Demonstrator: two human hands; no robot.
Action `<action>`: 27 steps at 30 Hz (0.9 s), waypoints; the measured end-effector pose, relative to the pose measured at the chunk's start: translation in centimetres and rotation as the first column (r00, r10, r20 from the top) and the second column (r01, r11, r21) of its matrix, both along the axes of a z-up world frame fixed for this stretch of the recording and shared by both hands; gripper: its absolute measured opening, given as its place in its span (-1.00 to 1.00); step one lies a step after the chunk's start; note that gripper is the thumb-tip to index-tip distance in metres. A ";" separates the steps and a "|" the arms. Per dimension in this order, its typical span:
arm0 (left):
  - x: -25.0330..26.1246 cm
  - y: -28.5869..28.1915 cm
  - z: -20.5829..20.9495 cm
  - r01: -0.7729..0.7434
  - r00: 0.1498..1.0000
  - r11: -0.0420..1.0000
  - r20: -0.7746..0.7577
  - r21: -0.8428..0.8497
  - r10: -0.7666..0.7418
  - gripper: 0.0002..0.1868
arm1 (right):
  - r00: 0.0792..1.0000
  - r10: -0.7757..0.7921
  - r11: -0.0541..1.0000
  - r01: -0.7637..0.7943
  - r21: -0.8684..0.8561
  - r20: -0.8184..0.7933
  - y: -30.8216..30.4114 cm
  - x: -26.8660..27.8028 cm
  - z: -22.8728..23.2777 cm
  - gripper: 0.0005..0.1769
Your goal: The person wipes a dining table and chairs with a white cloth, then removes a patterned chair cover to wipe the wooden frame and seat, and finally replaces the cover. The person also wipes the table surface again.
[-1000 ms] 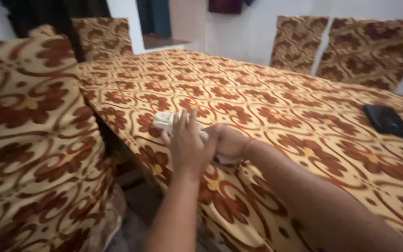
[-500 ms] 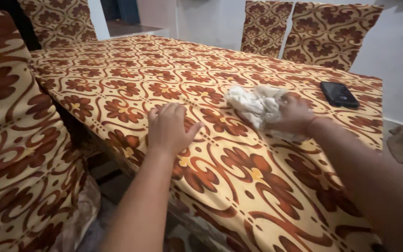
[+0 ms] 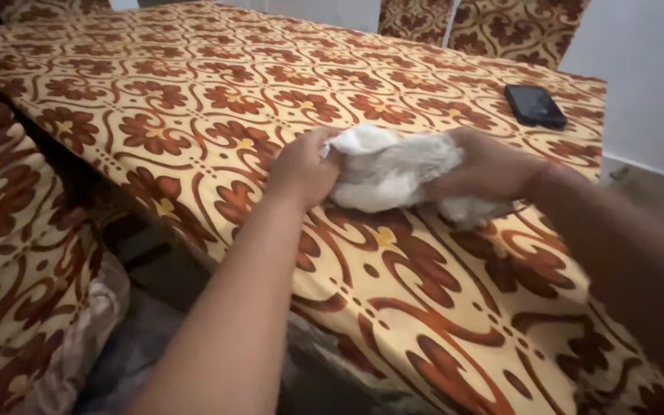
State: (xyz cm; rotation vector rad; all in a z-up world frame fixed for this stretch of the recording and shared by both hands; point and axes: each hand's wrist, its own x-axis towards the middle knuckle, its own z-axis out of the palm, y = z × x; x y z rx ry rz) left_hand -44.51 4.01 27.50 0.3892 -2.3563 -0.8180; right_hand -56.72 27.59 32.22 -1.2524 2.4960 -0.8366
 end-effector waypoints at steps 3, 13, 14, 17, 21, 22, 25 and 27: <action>0.9 0.5 -1.0 0.030 0.997 0.992 -0.068 -0.120 -0.038 -0.60 | 0.966 -0.257 0.958 0.252 -0.141 -0.024 1.0 -3.2 -0.6 -0.51; 0.6 1.5 -1.1 0.125 0.953 0.927 -0.218 -0.353 -0.212 -0.58 | 0.968 -0.038 0.992 0.066 0.104 -0.247 -0.5 2.6 -1.6 -0.50; 0.6 1.5 -0.9 0.122 0.956 0.938 -0.214 -0.326 -0.199 -0.54 | 0.992 -0.066 0.987 0.080 0.137 -0.108 0.3 3.8 -1.4 -0.51; 0.7 1.3 -0.6 0.125 0.957 0.960 -0.225 -0.251 -0.184 -0.43 | 0.933 0.357 0.933 -0.355 -0.063 0.039 2.8 4.7 -0.4 -0.42; 1.3 1.0 -0.6 0.124 0.957 0.971 -0.235 -0.206 -0.172 -0.35 | 0.969 -0.237 0.970 0.240 -0.042 0.063 3.3 1.3 0.6 -0.62; 1.4 1.1 -0.6 0.121 0.963 0.971 -0.212 -0.205 -0.165 -0.34 | 0.970 -0.245 0.961 0.241 -0.138 -0.010 2.9 0.3 0.6 -0.60; 1.6 1.3 -0.7 0.119 0.966 0.970 -0.202 -0.212 -0.162 -0.33 | 0.881 -0.344 0.929 0.370 0.021 -0.325 1.3 0.2 -0.5 -0.59; 1.7 1.5 -0.9 0.092 0.957 0.969 -0.247 -0.229 -0.149 -0.34 | 0.862 -0.357 0.881 0.439 0.178 -0.360 -0.2 2.3 -0.8 -0.57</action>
